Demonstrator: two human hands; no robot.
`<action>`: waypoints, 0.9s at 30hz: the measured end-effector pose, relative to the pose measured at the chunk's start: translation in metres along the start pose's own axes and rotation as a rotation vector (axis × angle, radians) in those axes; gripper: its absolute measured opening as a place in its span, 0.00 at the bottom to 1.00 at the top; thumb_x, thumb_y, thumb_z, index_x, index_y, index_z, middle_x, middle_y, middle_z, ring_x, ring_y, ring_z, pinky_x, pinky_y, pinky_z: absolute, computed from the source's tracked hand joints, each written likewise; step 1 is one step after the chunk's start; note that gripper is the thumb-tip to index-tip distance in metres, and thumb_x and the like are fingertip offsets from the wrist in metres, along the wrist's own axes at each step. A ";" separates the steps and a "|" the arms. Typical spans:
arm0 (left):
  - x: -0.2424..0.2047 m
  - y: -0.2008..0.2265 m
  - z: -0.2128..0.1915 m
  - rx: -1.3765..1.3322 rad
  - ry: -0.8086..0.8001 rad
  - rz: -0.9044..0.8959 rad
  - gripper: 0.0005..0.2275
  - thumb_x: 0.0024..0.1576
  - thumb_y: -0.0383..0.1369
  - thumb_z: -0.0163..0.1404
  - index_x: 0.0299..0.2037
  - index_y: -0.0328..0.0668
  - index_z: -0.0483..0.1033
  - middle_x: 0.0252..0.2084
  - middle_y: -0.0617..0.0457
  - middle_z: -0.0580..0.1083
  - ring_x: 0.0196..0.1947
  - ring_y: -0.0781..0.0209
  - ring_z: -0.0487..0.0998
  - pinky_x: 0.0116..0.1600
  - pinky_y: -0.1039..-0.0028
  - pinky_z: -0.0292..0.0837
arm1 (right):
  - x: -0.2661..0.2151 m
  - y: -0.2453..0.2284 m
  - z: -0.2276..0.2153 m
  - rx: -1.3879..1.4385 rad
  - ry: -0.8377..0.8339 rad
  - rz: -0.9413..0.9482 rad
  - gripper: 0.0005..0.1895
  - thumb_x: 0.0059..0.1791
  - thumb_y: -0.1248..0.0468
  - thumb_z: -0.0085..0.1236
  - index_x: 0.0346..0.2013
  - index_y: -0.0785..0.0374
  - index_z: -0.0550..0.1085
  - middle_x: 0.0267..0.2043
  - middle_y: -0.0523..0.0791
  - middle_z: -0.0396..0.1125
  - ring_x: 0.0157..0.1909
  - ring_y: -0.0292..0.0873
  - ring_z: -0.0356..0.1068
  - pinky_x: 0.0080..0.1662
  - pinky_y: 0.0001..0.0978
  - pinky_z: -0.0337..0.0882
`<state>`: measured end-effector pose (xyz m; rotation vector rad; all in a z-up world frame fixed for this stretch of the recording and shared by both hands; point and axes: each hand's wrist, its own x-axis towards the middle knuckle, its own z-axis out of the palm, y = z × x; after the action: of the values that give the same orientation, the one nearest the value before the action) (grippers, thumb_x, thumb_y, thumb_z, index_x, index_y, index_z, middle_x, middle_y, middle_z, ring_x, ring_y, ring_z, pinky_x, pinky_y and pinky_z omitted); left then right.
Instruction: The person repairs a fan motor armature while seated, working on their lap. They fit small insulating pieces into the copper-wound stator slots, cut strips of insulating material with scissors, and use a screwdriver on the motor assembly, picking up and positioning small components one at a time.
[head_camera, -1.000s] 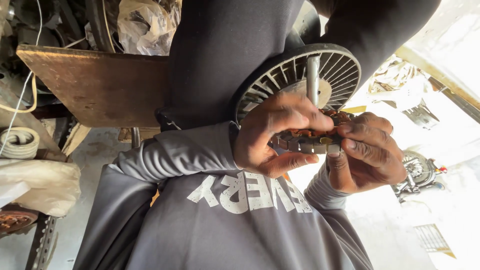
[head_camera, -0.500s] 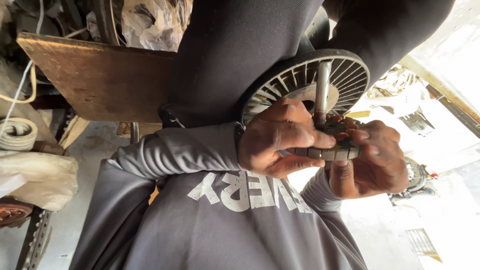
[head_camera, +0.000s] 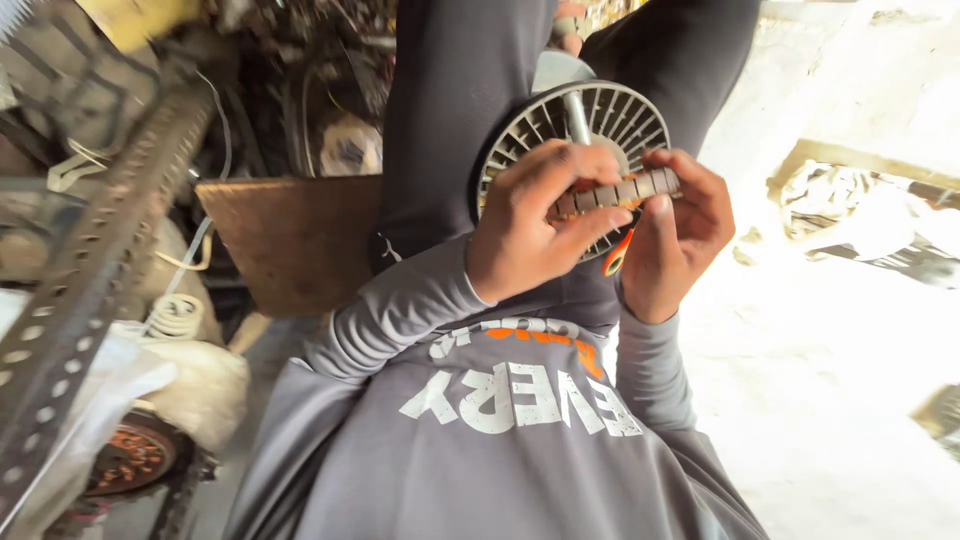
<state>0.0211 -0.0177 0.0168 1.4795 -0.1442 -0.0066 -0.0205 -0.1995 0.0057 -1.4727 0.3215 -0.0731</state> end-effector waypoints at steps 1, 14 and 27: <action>0.000 0.008 -0.006 0.017 -0.012 0.019 0.13 0.59 0.26 0.62 0.49 0.40 0.70 0.46 0.51 0.75 0.41 0.58 0.80 0.46 0.74 0.77 | 0.002 -0.007 0.003 0.022 0.004 -0.017 0.18 0.57 0.71 0.58 0.60 0.73 0.69 0.57 0.54 0.70 0.60 0.47 0.70 0.64 0.35 0.68; -0.089 -0.017 -0.048 0.823 -0.016 0.144 0.09 0.58 0.31 0.60 0.46 0.38 0.78 0.68 0.44 0.65 0.71 0.40 0.60 0.73 0.55 0.59 | -0.051 -0.016 -0.042 -0.526 -0.210 -0.345 0.07 0.52 0.77 0.64 0.43 0.69 0.75 0.47 0.51 0.73 0.47 0.41 0.73 0.49 0.30 0.69; -0.125 -0.001 -0.048 0.754 0.151 0.262 0.05 0.61 0.27 0.56 0.45 0.38 0.77 0.62 0.46 0.72 0.65 0.45 0.73 0.69 0.59 0.70 | -0.058 0.003 0.025 -0.831 -0.421 -0.719 0.17 0.43 0.78 0.61 0.45 0.62 0.78 0.43 0.47 0.70 0.39 0.53 0.70 0.41 0.43 0.70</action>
<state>-0.0982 0.0417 0.0004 2.1923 -0.2324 0.4097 -0.0697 -0.1607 0.0138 -2.3123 -0.6099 -0.2178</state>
